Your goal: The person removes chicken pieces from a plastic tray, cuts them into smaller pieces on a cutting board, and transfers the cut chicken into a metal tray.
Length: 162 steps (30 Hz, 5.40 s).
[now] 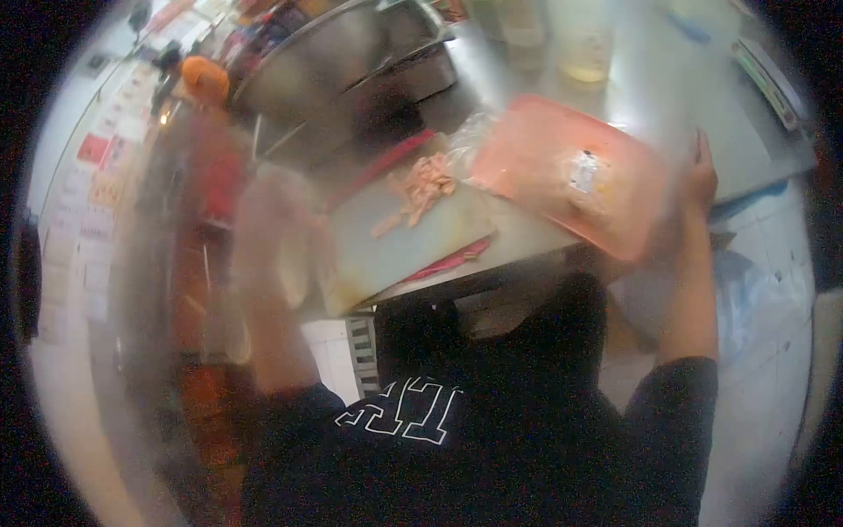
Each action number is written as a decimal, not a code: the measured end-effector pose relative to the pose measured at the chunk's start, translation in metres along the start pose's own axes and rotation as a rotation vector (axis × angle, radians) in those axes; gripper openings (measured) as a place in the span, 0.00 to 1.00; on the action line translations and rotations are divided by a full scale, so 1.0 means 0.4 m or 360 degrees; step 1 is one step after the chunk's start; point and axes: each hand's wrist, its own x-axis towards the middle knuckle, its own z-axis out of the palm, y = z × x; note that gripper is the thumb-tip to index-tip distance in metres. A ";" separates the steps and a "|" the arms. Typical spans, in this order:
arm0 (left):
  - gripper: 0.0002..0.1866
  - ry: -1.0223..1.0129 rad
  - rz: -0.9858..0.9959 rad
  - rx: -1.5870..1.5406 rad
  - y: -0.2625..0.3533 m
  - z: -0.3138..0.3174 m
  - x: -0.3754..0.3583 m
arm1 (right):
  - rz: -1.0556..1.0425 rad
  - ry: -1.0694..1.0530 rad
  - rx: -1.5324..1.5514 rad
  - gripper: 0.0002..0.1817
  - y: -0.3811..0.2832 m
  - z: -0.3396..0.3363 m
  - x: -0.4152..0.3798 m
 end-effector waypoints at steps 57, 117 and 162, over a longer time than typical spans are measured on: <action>0.23 0.0077 -0.0563 0.1545 -0.214 0.050 -0.154 | -0.0673 -0.1529 0.0417 0.21 -0.809 -0.034 -0.584; 0.12 0.0163 -0.0410 -0.1089 -0.166 0.071 -0.126 | -0.0497 -0.1256 0.0244 0.23 -0.756 -0.048 -0.547; 0.12 0.0140 0.0220 0.1715 -0.309 0.125 -0.167 | -0.1040 -0.1545 -0.0136 0.28 -0.861 0.100 -0.679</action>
